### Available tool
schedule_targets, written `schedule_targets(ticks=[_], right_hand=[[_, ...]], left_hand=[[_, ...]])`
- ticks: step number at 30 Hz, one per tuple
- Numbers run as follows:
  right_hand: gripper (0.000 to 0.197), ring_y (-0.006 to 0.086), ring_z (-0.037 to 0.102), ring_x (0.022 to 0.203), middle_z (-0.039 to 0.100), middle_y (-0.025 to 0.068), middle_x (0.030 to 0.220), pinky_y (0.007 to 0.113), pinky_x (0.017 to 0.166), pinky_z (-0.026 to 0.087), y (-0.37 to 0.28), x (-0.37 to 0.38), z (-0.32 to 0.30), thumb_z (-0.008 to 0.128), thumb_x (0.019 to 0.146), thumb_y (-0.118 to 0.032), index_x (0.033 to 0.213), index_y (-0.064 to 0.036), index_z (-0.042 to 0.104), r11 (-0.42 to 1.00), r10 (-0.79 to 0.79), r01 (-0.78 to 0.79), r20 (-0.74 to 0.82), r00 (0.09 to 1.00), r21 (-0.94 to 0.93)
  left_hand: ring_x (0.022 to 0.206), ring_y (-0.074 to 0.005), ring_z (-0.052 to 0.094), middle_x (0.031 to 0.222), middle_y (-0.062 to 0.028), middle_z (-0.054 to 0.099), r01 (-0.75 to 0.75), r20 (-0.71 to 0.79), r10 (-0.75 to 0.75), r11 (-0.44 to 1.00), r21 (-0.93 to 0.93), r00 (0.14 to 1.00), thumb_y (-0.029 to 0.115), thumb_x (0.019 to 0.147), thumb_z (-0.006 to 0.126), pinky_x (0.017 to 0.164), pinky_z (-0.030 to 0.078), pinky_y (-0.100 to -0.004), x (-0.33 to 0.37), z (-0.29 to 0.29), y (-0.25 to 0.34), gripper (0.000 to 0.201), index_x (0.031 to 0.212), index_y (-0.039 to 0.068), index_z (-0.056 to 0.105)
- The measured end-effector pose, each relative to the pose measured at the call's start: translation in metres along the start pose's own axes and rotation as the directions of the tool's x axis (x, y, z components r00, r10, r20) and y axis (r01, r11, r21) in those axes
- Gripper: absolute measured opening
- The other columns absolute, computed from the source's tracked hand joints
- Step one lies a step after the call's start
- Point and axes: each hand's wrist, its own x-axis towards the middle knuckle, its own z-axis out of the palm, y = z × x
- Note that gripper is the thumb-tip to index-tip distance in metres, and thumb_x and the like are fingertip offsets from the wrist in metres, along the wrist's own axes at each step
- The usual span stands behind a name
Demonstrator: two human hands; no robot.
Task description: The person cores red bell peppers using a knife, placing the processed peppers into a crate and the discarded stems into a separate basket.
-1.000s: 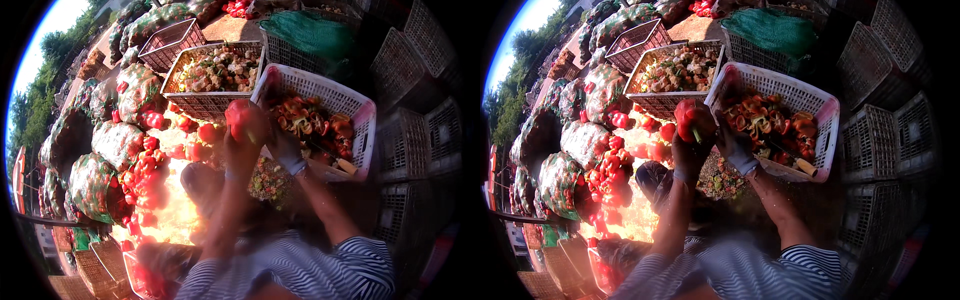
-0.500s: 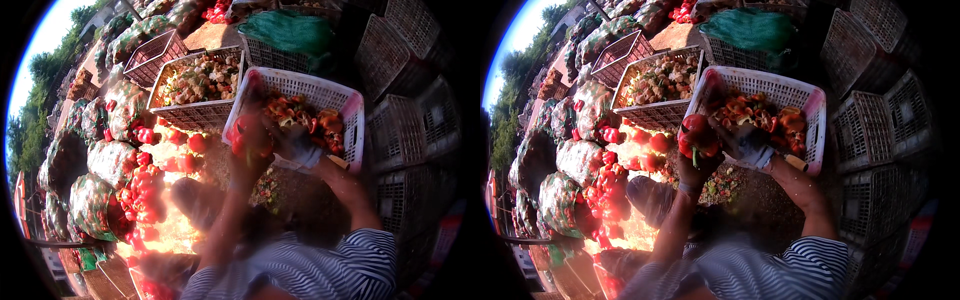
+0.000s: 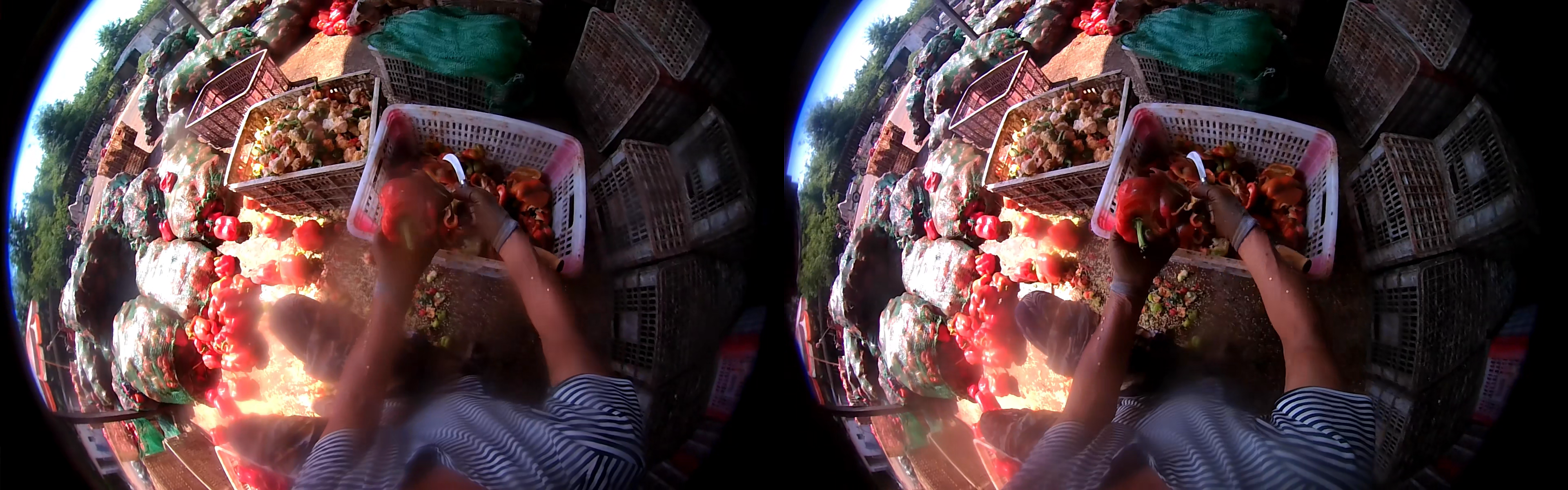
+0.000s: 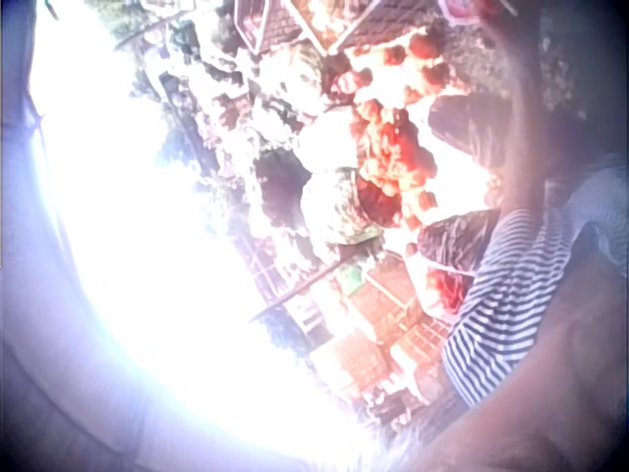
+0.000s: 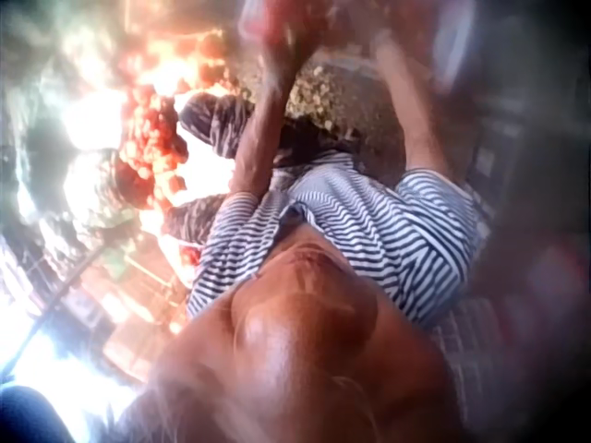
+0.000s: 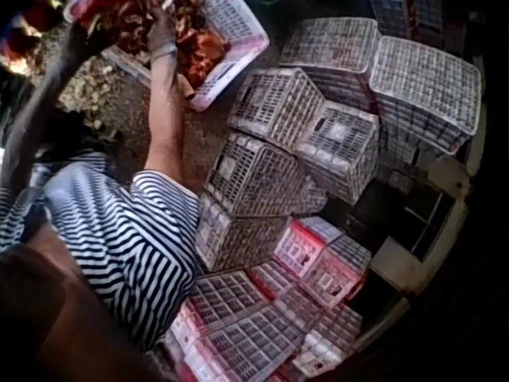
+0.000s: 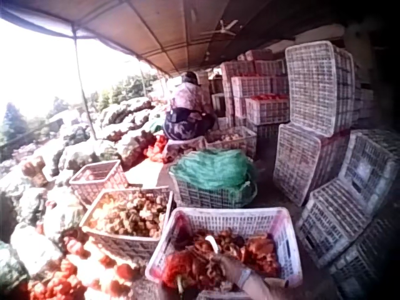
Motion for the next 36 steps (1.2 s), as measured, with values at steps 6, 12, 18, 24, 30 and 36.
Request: schedule_targets(ticks=[6, 12, 18, 24, 30, 36], right_hand=[[0.058, 0.0219, 0.062, 0.073, 0.063, 0.0105, 0.090, 0.037, 0.064, 0.048, -0.013, -0.005, -0.008, 0.058, 0.087, -0.029, 0.139, -0.0071, 0.043, 0.829, -0.302, 0.037, -0.392, 0.869, -0.558], [0.069, 0.0313, 0.066, 0.082, 0.065, 0.0184, 0.099, 0.042, 0.071, 0.050, 0.002, -0.041, 0.017, 0.058, 0.086, -0.029, 0.148, -0.0112, 0.034, 0.528, -0.617, 0.183, -0.226, 0.754, -0.830], [0.062, 0.0323, 0.065, 0.078, 0.065, 0.0151, 0.087, 0.040, 0.069, 0.051, 0.005, -0.073, 0.053, 0.061, 0.087, -0.026, 0.143, -0.0077, 0.042, 0.490, -0.726, 0.297, -0.195, 0.660, -0.819], [0.059, 0.0180, 0.055, 0.069, 0.056, 0.0065, 0.078, 0.030, 0.066, 0.047, -0.010, -0.111, 0.082, 0.063, 0.089, -0.019, 0.143, -0.0063, 0.042, 0.576, -0.647, 0.324, -0.176, 0.742, -0.751], [0.060, 0.0084, 0.042, 0.062, 0.042, -0.0016, 0.068, 0.024, 0.062, 0.041, 0.000, -0.108, 0.094, 0.061, 0.090, -0.015, 0.145, -0.0068, 0.040, 0.429, -0.747, 0.382, -0.084, 0.659, -0.818], [0.069, 0.0147, 0.047, 0.056, 0.046, 0.0022, 0.063, 0.028, 0.057, 0.042, -0.017, -0.141, 0.098, 0.065, 0.084, -0.009, 0.147, -0.0043, 0.037, 0.527, -0.648, 0.536, 0.097, 0.756, -0.660]], left_hand=[[0.116, -0.0269, 0.056, 0.123, -0.0095, 0.060, -0.160, -0.043, 0.189, 0.913, 0.375, 0.981, 0.030, 0.095, 0.051, 0.096, 0.048, -0.0459, -0.004, 0.024, 0.022, 0.043, 0.130, 0.005, 0.050], [0.126, -0.0260, 0.050, 0.137, -0.0133, 0.051, -0.002, 0.146, -0.078, 0.877, 0.481, 0.986, 0.044, 0.092, 0.053, 0.108, 0.039, -0.0417, -0.023, 0.025, 0.083, 0.059, 0.136, 0.005, 0.045], [0.121, -0.0266, 0.055, 0.130, -0.0127, 0.057, 0.202, 0.141, -0.150, 0.557, -0.806, 0.979, 0.038, 0.089, 0.058, 0.106, 0.041, -0.0412, -0.044, -0.003, 0.079, 0.056, 0.133, 0.005, 0.049], [0.103, -0.0239, 0.063, 0.111, -0.0102, 0.064, 0.035, -0.176, -0.204, 0.742, -0.669, 0.963, 0.019, 0.088, 0.061, 0.088, 0.051, -0.0342, -0.056, -0.014, 0.060, 0.035, 0.119, 0.004, 0.058], [0.117, -0.0272, 0.056, 0.130, -0.0143, 0.055, 0.061, 0.037, -0.068, 0.388, -0.920, 0.997, 0.031, 0.089, 0.057, 0.102, 0.045, -0.0388, -0.065, -0.033, 0.104, 0.063, 0.141, 0.001, 0.041], [0.118, -0.0278, 0.056, 0.131, -0.0152, 0.055, 0.057, 0.019, -0.097, 0.398, -0.916, 0.995, 0.033, 0.088, 0.057, 0.102, 0.045, -0.0392, -0.079, -0.034, 0.122, 0.065, 0.141, 0.000, 0.041]])
